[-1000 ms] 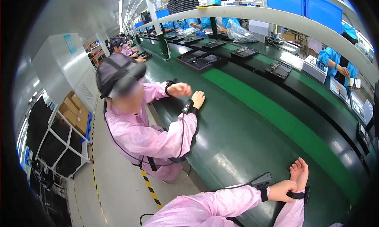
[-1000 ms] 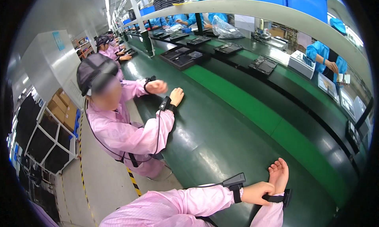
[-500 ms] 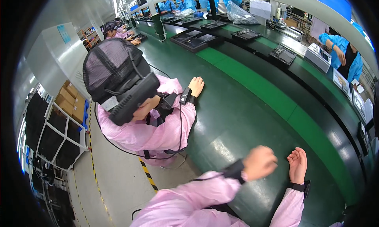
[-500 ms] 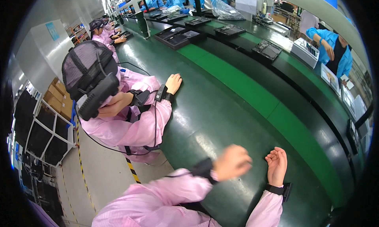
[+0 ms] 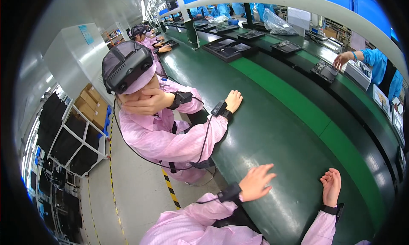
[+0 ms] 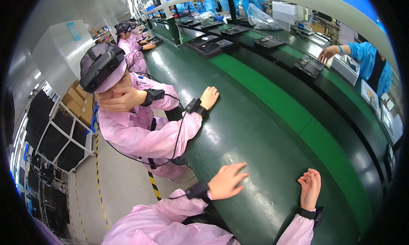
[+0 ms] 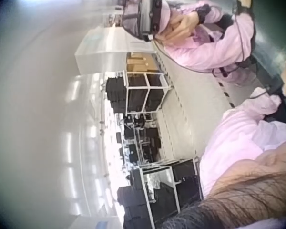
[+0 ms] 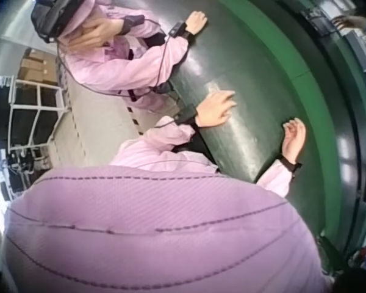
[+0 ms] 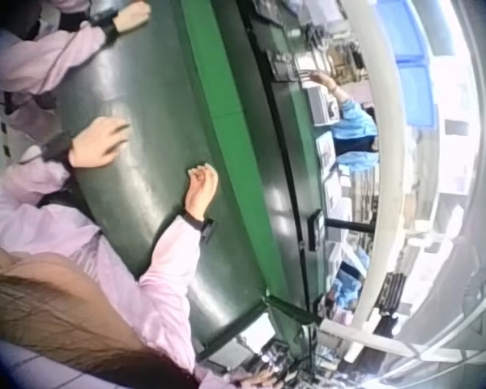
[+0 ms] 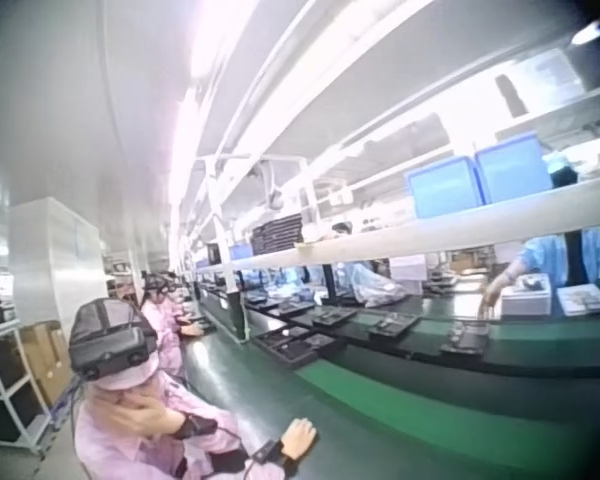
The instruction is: The person tests and calibrates a dual-screen tablet device by hand on an electronics assembly line.
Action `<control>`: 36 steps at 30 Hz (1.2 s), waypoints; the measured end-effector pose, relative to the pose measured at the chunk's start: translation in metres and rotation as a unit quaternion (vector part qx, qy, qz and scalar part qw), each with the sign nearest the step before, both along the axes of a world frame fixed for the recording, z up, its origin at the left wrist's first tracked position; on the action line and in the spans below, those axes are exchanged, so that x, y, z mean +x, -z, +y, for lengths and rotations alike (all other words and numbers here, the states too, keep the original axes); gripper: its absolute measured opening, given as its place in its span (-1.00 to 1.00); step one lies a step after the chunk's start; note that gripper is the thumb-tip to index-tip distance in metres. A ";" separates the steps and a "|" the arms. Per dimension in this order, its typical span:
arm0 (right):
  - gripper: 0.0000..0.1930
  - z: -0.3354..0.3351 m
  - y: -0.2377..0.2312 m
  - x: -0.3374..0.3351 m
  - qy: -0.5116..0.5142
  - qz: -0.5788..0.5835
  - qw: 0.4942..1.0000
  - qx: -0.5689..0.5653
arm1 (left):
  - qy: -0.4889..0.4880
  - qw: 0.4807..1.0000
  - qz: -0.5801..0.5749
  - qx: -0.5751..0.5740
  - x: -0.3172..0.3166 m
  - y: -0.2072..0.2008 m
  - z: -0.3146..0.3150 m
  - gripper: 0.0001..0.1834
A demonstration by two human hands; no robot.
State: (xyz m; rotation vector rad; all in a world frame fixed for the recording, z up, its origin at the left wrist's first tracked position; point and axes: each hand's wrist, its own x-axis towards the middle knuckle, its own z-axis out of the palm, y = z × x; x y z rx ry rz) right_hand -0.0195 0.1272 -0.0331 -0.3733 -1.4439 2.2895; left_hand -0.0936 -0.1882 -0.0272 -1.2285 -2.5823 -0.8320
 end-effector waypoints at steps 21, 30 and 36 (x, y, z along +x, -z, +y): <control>-0.91 -0.061 0.009 -0.001 -0.043 -0.035 0.901 0.430 | 0.236 0.961 -0.080 0.123 0.056 0.026 0.082 -0.74; -0.78 0.021 0.011 0.031 0.029 0.004 0.988 -0.149 | 0.416 0.875 -0.101 0.226 0.087 -0.092 0.188 -0.78; -0.77 0.011 0.015 0.077 -0.013 0.013 0.991 -0.136 | 0.640 0.728 -0.188 0.157 0.068 -0.184 0.131 -0.85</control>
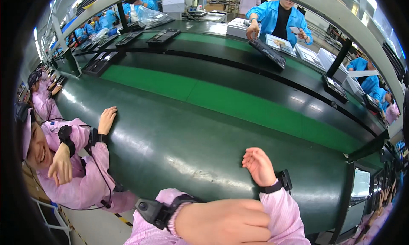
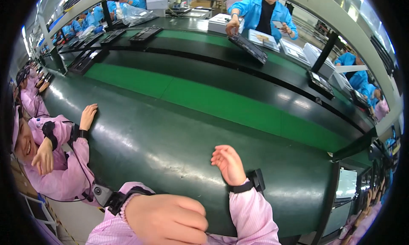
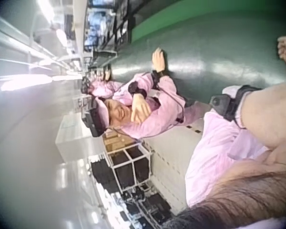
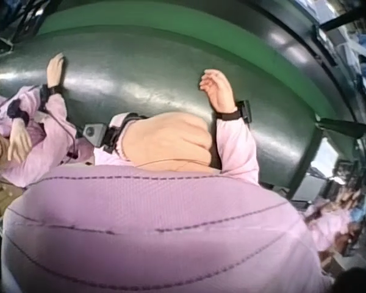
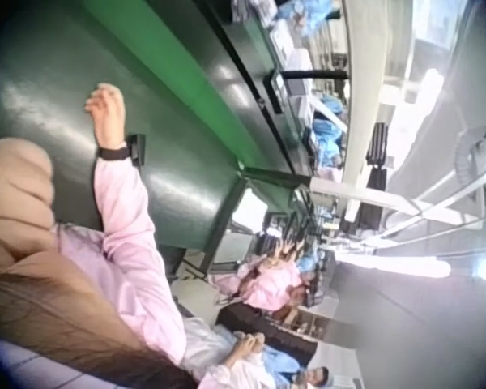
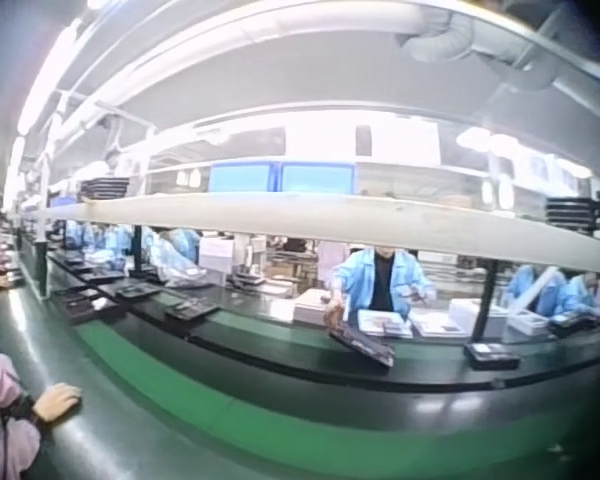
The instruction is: The person tests and calibrates a dual-screen tablet device by hand on an electronics assembly line.
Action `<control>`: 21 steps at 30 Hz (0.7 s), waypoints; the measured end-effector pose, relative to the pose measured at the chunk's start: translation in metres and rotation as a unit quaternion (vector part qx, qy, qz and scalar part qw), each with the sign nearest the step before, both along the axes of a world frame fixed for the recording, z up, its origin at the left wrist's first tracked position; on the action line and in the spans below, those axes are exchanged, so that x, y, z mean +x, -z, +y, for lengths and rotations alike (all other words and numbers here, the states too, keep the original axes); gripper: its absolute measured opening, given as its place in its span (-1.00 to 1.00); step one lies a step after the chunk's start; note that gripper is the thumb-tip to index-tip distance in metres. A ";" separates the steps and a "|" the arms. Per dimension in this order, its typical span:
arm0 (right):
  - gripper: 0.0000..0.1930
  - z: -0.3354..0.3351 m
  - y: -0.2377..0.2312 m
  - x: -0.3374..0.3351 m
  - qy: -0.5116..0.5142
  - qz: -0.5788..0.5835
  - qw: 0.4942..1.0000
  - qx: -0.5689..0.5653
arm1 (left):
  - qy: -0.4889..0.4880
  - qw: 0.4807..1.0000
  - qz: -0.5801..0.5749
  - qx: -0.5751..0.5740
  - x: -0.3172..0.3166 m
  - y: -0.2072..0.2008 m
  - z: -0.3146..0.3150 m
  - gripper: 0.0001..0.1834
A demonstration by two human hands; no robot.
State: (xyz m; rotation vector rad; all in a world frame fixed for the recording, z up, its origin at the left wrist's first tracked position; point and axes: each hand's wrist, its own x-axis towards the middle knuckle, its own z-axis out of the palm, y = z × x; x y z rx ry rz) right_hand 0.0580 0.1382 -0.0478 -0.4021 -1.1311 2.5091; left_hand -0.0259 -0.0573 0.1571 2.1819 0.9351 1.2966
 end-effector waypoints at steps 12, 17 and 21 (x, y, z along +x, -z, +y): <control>-0.79 -0.011 -0.020 0.011 -0.041 -0.031 0.999 0.011 | -0.137 0.978 0.055 0.149 0.002 -0.004 -0.015 -0.85; -0.79 -0.006 -0.017 0.007 -0.033 -0.046 0.998 0.028 | -0.166 0.964 0.094 0.185 -0.005 0.008 -0.017 -0.83; -0.78 -0.009 -0.020 0.006 -0.045 -0.032 0.998 0.032 | -0.209 0.936 0.115 0.260 -0.004 0.004 -0.025 -0.86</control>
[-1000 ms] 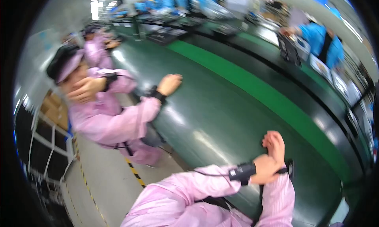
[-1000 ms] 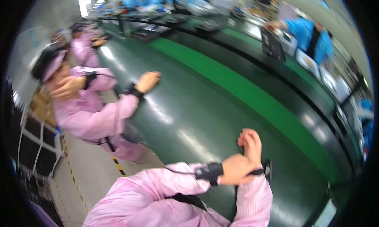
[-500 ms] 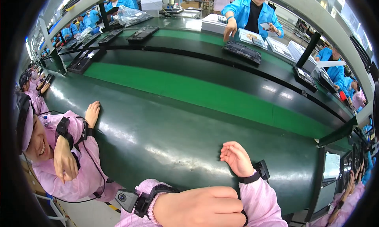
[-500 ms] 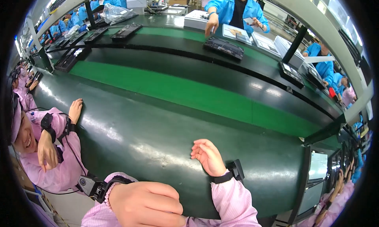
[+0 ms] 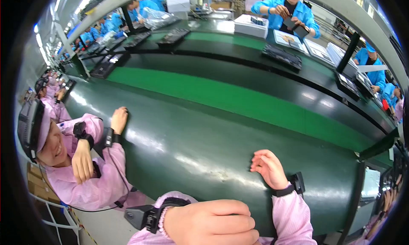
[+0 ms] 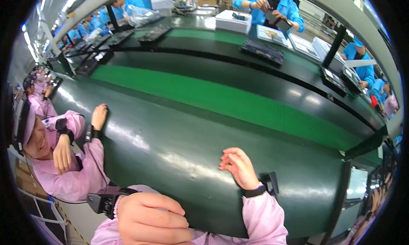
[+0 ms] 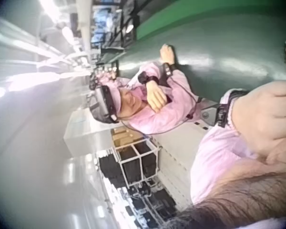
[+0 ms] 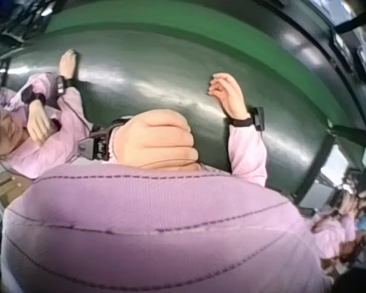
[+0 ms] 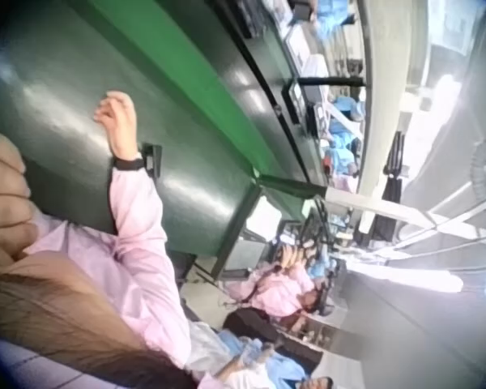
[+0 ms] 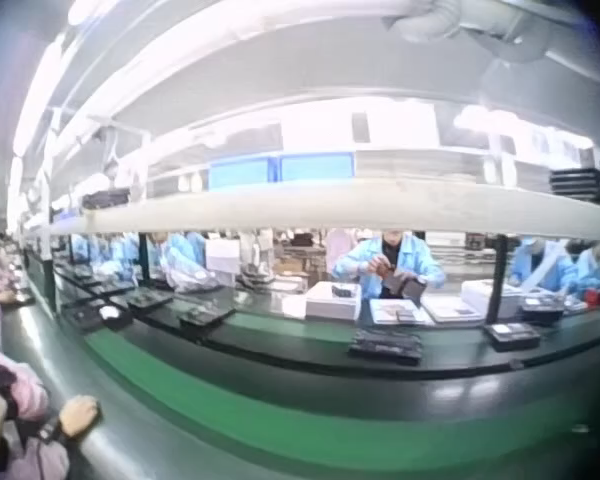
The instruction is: The person tests and calibrates a dual-screen tablet device by hand on an electronics assembly line.
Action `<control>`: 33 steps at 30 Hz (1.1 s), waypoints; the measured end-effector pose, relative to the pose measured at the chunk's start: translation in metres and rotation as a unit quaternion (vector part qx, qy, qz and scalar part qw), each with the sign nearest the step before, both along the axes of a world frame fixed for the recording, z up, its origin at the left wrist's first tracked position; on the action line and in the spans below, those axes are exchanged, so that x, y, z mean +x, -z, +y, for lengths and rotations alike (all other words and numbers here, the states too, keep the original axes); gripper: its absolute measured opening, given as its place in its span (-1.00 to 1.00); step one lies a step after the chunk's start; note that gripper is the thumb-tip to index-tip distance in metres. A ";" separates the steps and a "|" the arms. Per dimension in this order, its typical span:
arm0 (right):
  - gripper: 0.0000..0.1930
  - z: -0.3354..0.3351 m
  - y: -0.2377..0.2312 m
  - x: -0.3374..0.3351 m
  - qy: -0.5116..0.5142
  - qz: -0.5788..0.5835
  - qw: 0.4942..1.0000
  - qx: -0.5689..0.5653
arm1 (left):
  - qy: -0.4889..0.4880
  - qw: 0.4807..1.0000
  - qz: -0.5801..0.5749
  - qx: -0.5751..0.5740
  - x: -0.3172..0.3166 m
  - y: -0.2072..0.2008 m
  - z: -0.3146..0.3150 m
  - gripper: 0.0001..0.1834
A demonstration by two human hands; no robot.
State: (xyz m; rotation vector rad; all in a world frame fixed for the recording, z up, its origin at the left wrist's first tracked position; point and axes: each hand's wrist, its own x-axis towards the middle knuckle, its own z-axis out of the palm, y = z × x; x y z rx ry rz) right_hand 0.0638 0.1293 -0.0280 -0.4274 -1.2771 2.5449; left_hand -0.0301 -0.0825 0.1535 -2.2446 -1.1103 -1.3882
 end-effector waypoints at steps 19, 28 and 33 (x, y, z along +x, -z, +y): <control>-0.77 0.003 0.013 -0.003 0.009 0.000 1.000 0.012 | 0.103 0.992 -0.069 -0.023 -0.012 -0.017 0.004 -0.72; -0.69 -0.015 0.061 0.002 0.160 0.028 0.925 0.344 | -0.065 0.948 0.042 -0.308 0.069 0.083 0.112 -0.58; -0.70 -0.033 0.056 -0.014 0.120 0.041 0.860 0.495 | -0.102 0.901 0.043 -0.419 0.084 0.128 0.121 -0.28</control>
